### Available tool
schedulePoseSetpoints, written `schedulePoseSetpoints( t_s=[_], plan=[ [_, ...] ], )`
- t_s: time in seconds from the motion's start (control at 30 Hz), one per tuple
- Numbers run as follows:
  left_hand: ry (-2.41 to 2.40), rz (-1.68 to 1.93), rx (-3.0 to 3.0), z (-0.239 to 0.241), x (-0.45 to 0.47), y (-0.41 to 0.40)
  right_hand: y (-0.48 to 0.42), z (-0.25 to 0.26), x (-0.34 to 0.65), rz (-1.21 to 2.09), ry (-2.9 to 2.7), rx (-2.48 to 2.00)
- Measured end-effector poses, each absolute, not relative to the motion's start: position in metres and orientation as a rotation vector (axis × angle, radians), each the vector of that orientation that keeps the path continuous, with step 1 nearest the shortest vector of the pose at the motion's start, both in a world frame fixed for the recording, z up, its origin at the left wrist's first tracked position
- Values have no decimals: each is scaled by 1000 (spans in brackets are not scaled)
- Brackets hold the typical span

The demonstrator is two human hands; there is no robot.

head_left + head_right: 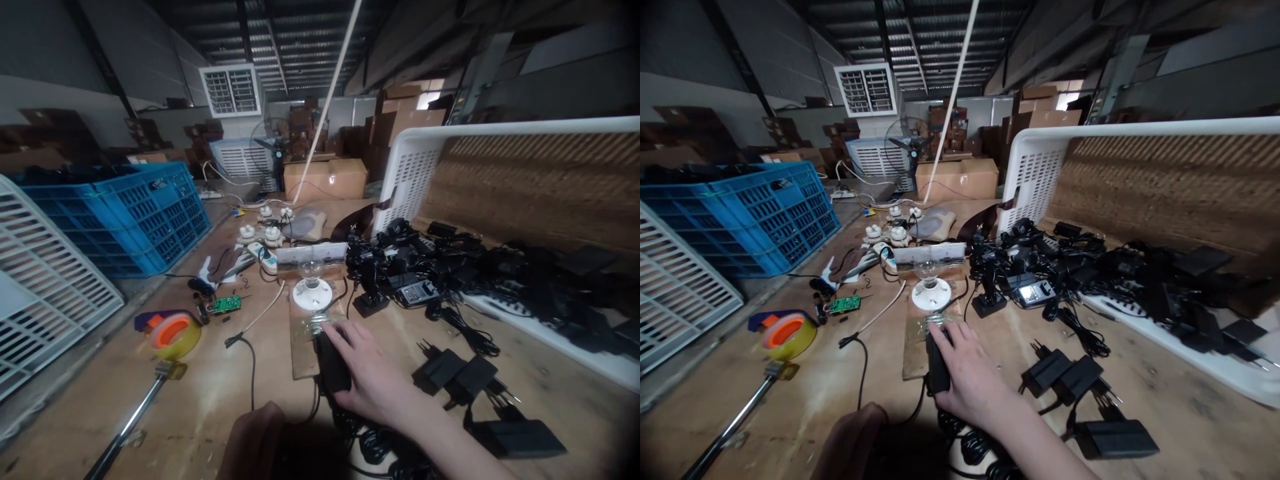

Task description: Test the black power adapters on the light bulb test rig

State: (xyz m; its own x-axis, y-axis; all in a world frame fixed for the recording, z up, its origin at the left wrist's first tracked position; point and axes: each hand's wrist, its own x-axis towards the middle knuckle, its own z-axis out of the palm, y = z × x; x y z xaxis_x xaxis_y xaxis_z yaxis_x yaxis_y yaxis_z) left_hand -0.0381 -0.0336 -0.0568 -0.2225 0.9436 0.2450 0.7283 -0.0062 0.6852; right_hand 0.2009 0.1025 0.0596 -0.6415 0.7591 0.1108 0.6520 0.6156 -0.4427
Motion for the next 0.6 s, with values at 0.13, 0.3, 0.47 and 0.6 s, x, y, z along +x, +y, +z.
schedulePoseSetpoints(
  t_s=[0.13, 0.3, 0.47, 0.6],
  plan=[
    [1979, 1015, 1752, -55, -40, -29, 102, 69, 199, 515, -2599, -1181],
    [1858, 887, 1811, -41, -37, -21, 104, 74, 196, 448, -2654, -1178],
    [1796, 813, 1834, -32, -33, -15, 99, 70, 191, 409, -2642, -1168],
    [1812, 753, 1842, -33, -33, -17, 101, 68, 196, 432, -2623, -1140]
  ],
)
